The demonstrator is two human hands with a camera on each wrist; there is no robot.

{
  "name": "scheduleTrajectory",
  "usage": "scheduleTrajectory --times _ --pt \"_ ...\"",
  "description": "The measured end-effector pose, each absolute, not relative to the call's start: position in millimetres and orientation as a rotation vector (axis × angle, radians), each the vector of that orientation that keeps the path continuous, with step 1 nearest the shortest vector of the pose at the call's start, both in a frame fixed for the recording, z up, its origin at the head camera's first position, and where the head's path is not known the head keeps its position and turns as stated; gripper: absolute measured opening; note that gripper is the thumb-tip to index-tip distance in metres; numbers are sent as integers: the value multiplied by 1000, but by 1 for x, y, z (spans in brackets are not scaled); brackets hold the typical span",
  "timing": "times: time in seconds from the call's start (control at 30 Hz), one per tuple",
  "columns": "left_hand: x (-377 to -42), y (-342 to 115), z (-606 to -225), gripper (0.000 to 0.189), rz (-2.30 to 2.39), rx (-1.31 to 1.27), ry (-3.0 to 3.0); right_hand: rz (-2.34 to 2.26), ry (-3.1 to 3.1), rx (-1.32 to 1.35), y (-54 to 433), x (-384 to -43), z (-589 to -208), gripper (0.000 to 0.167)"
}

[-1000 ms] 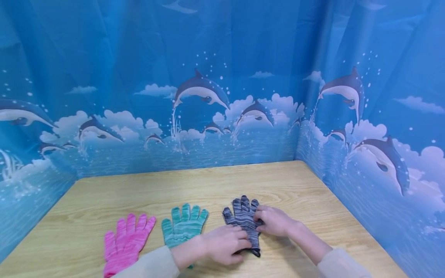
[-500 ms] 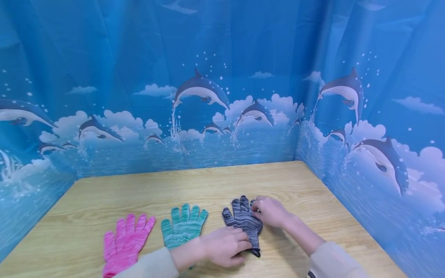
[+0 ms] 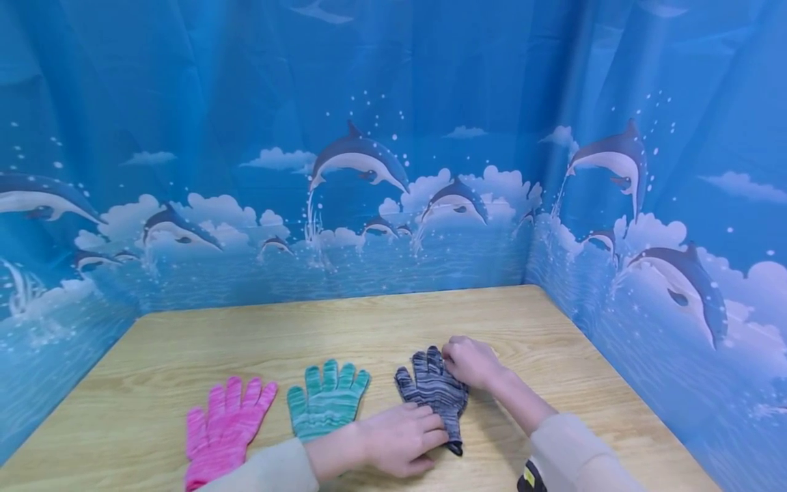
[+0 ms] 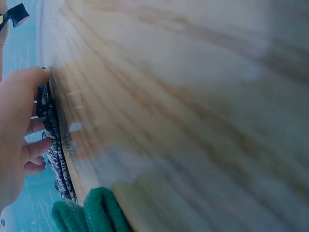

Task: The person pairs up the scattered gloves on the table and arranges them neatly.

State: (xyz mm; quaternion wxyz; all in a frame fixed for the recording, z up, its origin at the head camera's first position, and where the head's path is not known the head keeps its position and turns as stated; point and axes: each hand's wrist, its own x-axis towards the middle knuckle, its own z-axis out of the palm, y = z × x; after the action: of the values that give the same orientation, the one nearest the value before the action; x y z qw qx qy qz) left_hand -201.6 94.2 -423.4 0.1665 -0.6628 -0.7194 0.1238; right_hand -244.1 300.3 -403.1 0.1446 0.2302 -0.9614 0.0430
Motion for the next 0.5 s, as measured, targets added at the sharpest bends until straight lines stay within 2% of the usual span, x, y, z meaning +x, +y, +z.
scheduleTrajectory --times 0.33,0.5 --pt "-205 94 -425 34 352 -1870 -2036 119 -2793 644 299 -246 -402 4" --pt "-206 94 -425 35 353 -1870 -2030 150 -2838 590 292 -251 -400 10"
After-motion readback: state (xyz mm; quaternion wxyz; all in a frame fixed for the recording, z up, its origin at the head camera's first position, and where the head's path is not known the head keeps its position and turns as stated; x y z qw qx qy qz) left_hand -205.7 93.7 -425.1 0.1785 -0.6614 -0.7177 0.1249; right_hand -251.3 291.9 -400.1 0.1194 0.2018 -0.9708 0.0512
